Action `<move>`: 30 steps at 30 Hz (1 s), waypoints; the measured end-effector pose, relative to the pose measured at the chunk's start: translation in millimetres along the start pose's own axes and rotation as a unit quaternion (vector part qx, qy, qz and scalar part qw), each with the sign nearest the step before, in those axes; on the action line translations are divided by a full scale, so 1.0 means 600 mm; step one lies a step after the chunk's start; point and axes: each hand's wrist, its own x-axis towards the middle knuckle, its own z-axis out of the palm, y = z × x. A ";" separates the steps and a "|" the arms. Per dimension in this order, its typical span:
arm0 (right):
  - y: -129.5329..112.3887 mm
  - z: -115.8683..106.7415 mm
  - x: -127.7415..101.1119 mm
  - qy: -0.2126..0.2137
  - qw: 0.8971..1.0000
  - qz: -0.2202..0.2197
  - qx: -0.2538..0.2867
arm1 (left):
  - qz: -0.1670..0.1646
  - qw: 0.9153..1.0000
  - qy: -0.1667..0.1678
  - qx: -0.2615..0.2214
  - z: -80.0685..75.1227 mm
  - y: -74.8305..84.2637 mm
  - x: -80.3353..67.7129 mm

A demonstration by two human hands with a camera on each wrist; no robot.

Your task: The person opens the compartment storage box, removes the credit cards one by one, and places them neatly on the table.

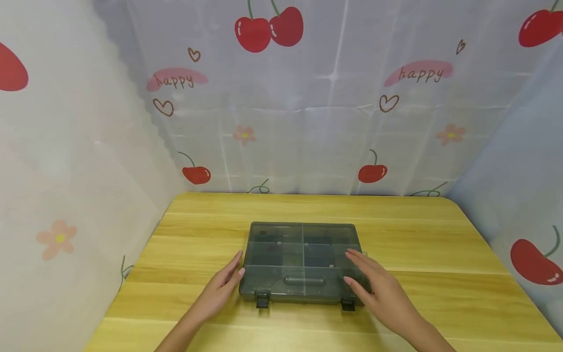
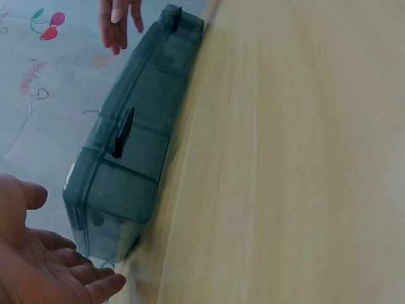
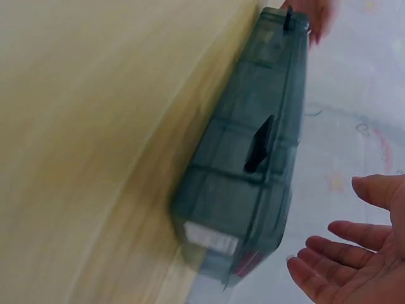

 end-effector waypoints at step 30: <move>0.033 -0.001 -0.048 -0.155 0.958 0.226 0.089 | -0.028 0.998 -0.043 -0.033 0.030 0.021 -0.058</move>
